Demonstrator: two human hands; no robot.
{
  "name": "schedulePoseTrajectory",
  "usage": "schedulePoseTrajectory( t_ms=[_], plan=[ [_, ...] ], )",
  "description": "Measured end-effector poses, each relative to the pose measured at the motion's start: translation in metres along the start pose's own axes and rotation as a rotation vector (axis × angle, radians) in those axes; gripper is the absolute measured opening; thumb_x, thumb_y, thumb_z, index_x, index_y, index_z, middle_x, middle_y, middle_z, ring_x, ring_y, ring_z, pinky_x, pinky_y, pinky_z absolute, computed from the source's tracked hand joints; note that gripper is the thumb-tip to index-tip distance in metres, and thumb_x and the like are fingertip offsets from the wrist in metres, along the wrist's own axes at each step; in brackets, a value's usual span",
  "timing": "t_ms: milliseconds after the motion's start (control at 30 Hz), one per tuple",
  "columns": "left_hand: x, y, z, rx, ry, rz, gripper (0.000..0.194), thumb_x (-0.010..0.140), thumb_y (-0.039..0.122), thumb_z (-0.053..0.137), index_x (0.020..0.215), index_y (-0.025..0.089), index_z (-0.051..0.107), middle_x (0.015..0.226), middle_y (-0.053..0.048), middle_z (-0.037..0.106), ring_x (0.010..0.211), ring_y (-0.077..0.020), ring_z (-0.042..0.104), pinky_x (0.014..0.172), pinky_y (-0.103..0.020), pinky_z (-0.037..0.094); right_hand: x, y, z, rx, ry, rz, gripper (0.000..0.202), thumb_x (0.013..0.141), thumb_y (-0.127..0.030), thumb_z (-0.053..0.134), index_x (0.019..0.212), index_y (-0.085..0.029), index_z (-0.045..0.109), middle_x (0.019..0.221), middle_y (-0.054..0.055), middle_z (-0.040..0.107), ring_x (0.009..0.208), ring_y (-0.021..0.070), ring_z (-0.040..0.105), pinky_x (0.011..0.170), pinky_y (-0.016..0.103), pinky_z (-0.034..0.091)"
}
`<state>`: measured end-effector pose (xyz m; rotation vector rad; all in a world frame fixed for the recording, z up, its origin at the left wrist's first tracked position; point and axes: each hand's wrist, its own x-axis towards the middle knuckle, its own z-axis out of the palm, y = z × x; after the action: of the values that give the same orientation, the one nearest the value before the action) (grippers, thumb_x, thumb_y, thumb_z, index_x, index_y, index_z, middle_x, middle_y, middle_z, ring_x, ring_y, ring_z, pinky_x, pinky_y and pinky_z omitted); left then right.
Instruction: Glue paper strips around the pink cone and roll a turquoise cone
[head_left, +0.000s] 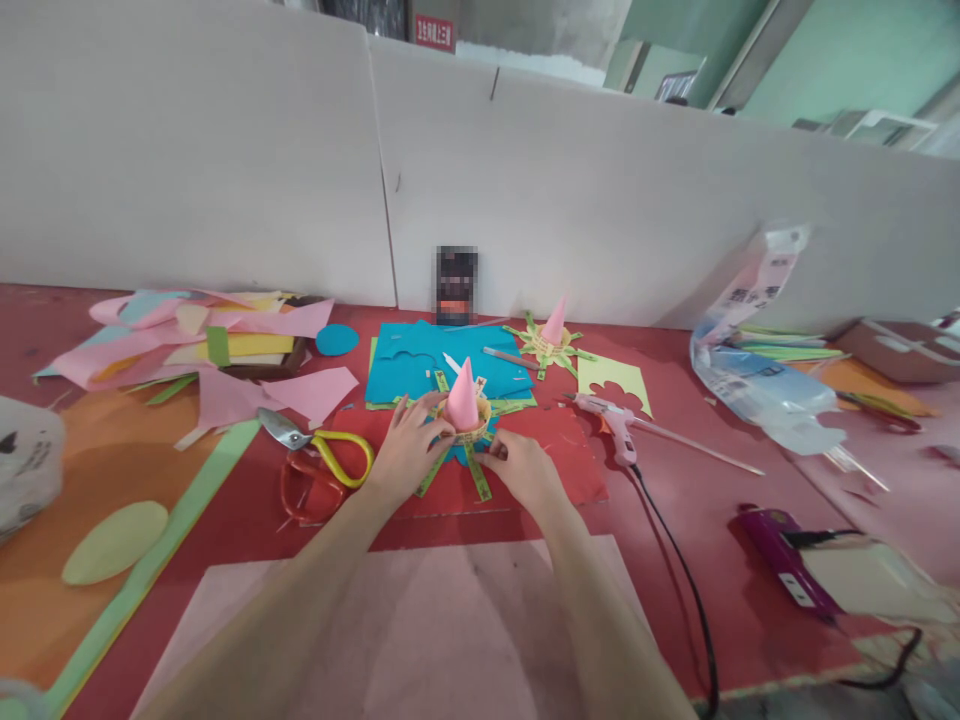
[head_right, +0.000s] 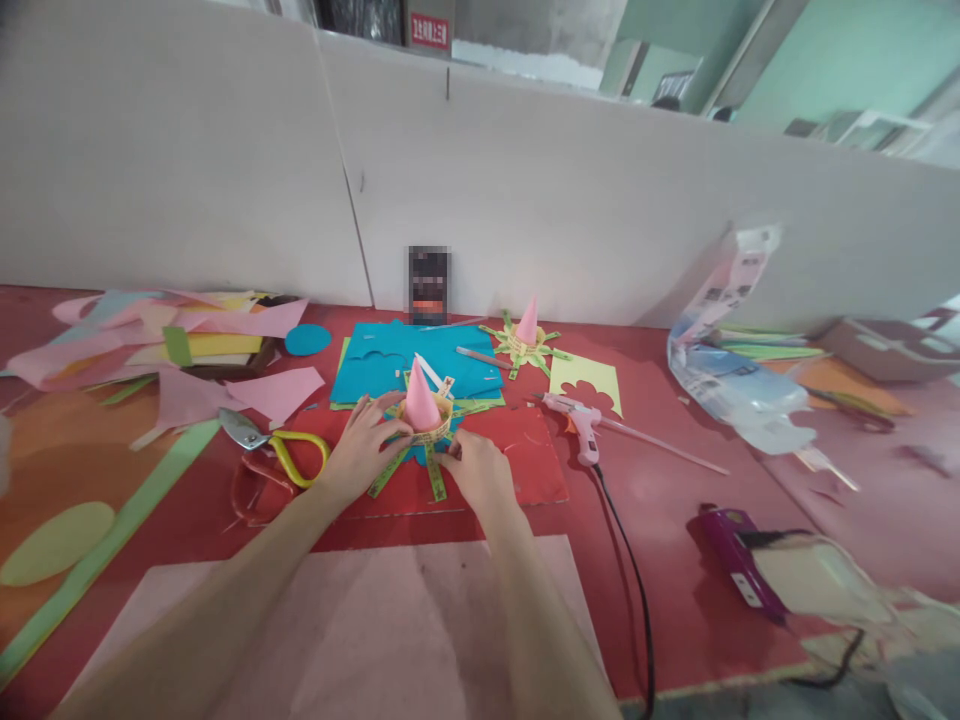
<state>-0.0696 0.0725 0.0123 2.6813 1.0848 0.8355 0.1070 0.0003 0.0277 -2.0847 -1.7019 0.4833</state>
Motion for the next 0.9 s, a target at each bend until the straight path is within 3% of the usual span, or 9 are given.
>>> schedulePoseTrajectory(
  t_ms=[233,433,667,900],
  plan=[
    [0.0004,0.0021,-0.0013,-0.008,0.009,0.003,0.020,0.085,0.032,0.045,0.081,0.024,0.063,0.127,-0.006,0.048,0.121,-0.0201,0.040,0.107,-0.048,0.019,0.0001,-0.0028,0.0017,0.056,0.035,-0.024,0.020,0.076,-0.037,0.057,0.065,-0.021,0.052,0.065,-0.001,0.061,0.060,0.0124,0.054,0.050,0.021,0.027],
    [0.0019,0.0020,-0.0041,-0.020,0.089,-0.030,0.023,0.086,0.033,0.044,0.082,0.023,0.064,0.127,-0.006,0.047,0.120,-0.0211,0.041,0.106,-0.046,0.023,0.0035,0.0004,-0.0050,0.118,0.189,0.006,0.026,0.079,-0.043,0.050,0.064,-0.021,0.052,0.063,0.000,0.059,0.059,0.0132,0.054,0.053,0.022,0.033],
    [0.0019,0.0015,-0.0034,-0.029,0.067,-0.024,0.021,0.086,0.032,0.044,0.081,0.025,0.064,0.121,-0.003,0.052,0.115,-0.0199,0.046,0.107,-0.047,0.019,0.0044,0.0028,-0.0043,0.176,0.322,0.014,0.022,0.081,-0.040,0.047,0.080,-0.021,0.059,0.085,0.004,0.063,0.068,0.0148,0.056,0.061,0.025,0.039],
    [0.0022,-0.0038,-0.0033,-0.079,0.045,-0.040,0.020,0.085,0.033,0.046,0.079,0.026,0.063,0.121,0.000,0.055,0.111,-0.0176,0.049,0.108,-0.046,0.017,0.0061,0.0053,-0.0065,0.246,0.341,-0.021,0.023,0.083,-0.034,0.044,0.092,-0.021,0.060,0.092,0.005,0.062,0.072,0.0154,0.057,0.068,0.027,0.043]
  ],
)
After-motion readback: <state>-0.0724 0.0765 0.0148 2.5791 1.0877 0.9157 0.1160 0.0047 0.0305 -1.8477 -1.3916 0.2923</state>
